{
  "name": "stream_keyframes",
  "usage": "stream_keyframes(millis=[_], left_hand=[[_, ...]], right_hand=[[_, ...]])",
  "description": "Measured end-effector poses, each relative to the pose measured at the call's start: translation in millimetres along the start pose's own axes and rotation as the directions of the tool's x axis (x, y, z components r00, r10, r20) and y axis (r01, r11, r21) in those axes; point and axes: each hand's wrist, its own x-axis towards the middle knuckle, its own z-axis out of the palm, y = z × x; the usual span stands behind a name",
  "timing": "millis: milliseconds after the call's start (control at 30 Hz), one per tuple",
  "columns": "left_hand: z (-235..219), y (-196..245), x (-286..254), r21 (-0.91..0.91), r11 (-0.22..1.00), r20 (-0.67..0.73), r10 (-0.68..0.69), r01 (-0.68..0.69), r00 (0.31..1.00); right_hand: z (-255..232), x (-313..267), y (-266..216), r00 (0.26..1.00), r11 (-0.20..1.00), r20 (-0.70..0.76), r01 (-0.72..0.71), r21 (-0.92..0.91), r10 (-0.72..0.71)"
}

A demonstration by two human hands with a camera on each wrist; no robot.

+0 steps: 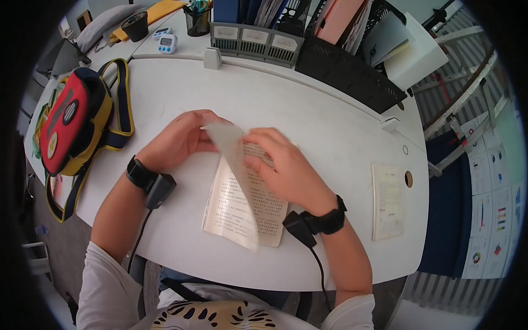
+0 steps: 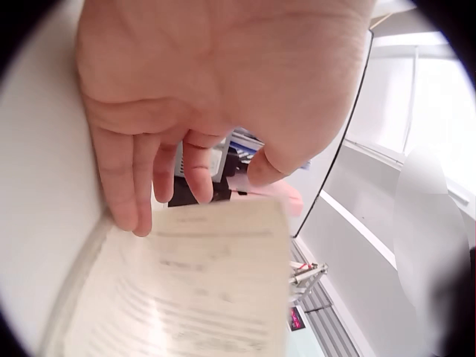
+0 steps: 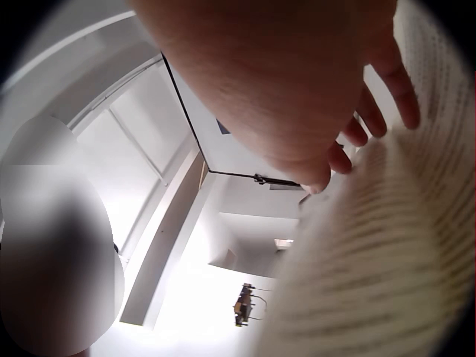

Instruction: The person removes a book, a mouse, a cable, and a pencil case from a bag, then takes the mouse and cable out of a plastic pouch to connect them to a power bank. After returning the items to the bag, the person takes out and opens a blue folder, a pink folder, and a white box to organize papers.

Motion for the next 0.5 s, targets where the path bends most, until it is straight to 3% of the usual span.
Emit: stream_keyframes(millis=[67, 133, 167, 200, 267, 300, 433, 500], left_hand=[[-2.8, 3.3, 0.7, 0.073, 0.997, -0.008, -0.016, 0.017, 1.0], [-2.0, -1.4, 0.2, 0.166, 0.98, 0.277, 0.065, -0.114, 0.959], [-1.9, -5.3, 2.0, 0.187, 0.971, 0.365, 0.072, -0.149, 0.928], [0.3, -7.6, -0.7, 0.188, 0.971, 0.365, 0.071, -0.148, 0.928], [10.2, -8.5, -8.1, 0.313, 0.935, 0.268, 0.082, -0.167, 0.96], [7.6, -8.1, -7.9, 0.276, 0.954, 0.334, 0.016, -0.114, 0.942], [14.6, 1.4, -14.3, 0.274, 0.961, 0.321, -0.055, -0.037, 0.945], [22.0, 16.3, -18.2, 0.145, 0.976, 0.161, -0.182, 0.16, 0.97]], right_hand=[[2.8, 4.7, 17.2, 0.999, 0.997, 0.024, -0.034, -0.063, 0.035], [7.0, 4.3, 19.4, 0.996, 0.99, 0.047, -0.068, -0.126, 0.074], [14.6, 0.9, 16.6, 1.0, 0.981, -0.016, 0.023, -0.192, -0.027], [22.0, -1.1, 14.2, 0.989, 0.959, -0.071, 0.109, -0.261, -0.132], [31.2, -1.2, 9.0, 0.996, 0.969, -0.061, 0.041, -0.244, -0.058], [34.4, -2.4, 8.2, 0.993, 0.961, -0.09, 0.046, -0.272, -0.073], [35.6, -4.4, 7.0, 0.991, 0.935, -0.111, 0.037, -0.353, -0.081], [35.0, -4.6, 9.6, 0.992, 0.936, -0.108, 0.03, -0.352, -0.072]])
